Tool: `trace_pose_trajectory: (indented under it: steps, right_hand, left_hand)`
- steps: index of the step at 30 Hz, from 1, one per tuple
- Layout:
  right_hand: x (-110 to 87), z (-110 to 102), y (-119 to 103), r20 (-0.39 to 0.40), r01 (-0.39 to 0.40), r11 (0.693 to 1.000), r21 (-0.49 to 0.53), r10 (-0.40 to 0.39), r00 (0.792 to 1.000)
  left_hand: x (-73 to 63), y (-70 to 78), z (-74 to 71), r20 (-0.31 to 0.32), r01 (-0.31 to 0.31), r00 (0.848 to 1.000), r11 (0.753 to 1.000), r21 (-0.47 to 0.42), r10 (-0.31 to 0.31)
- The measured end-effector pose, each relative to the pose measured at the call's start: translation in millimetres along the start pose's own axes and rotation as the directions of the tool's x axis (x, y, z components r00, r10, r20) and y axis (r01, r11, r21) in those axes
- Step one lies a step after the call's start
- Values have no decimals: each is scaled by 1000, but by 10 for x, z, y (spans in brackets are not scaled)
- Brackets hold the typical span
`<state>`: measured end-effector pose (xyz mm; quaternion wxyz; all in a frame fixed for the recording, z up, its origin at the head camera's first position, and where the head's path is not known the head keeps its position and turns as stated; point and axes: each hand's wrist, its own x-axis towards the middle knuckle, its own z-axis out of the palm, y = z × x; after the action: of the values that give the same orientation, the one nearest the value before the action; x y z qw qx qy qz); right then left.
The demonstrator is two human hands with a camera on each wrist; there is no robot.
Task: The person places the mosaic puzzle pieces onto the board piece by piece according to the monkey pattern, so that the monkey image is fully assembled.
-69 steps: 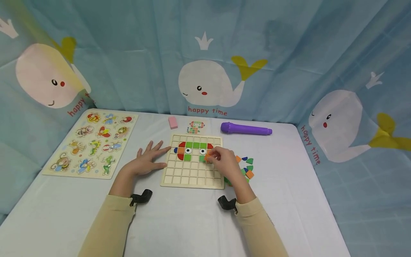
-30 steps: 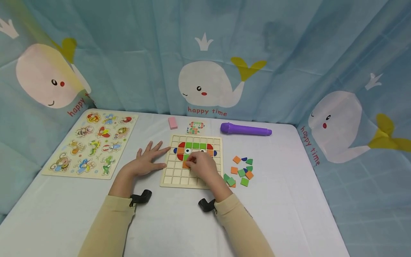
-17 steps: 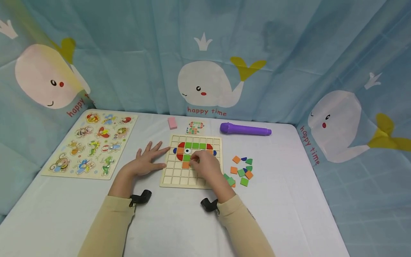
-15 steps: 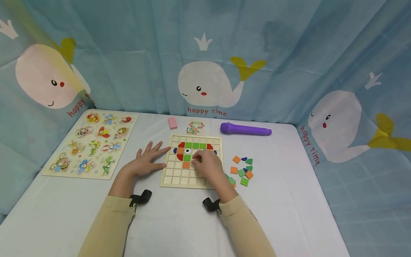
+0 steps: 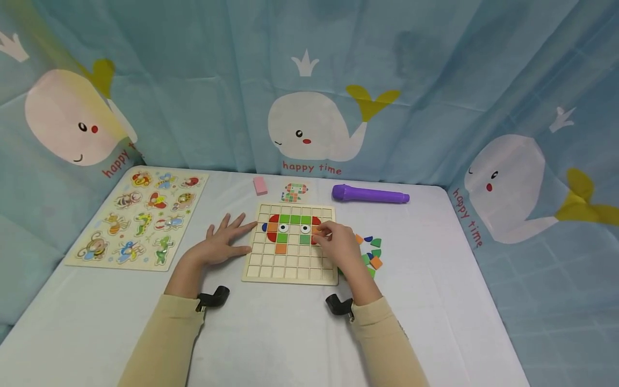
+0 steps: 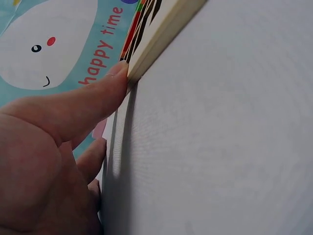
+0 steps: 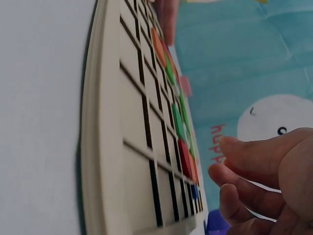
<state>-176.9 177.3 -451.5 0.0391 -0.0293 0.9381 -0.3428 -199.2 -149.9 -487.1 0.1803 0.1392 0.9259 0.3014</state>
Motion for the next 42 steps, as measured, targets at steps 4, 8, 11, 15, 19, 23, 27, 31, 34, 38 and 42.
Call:
trace_pose_trajectory:
  steps: [4,8,11,15,19,23,27,31,34,38,42]
  right_hand:
    - [-9,-80,127,-7,-19,1000,-7,19,1000]
    - [-20,-169,231,-9,-42,999,8,42,999]
    - [-21,-232,315,-15,-60,998,14,60,998]
    - [-21,-303,432,-29,-98,995,-13,98,995]
    - [-6,-349,543,-51,-141,988,-55,138,989]
    - [9,-385,617,-73,-188,976,-115,180,981]
    - [22,-404,656,-82,-213,964,-157,202,976]
    - [29,-411,658,-68,-213,964,-158,205,976]
    - [34,-405,653,-45,-205,965,-161,201,979]
    - [32,-393,636,-25,-196,968,-154,194,981]
    - [30,-381,629,-27,-202,969,-141,201,979]
  left_hand:
    - [-4,24,-16,9,2,1000,1000,0,-2]
    - [-8,32,-22,9,5,1000,1000,-2,-5]
    - [-14,20,-18,10,12,1000,1000,-1,-12]
    - [-12,5,-6,10,12,1000,1000,1,-12]
    - [-17,-2,-7,5,8,1000,1000,-2,-8]
    - [-21,0,-7,10,7,1000,1000,2,-7]
    - [-18,7,-7,11,4,1000,1000,5,-4]
    - [-26,20,-16,4,2,1000,1000,6,-2]
    - [-29,25,-17,3,3,1000,1000,5,-3]
    - [-27,17,-10,3,2,1000,1000,-3,-2]
    - [-22,7,-3,2,1,1000,1000,-1,-1]
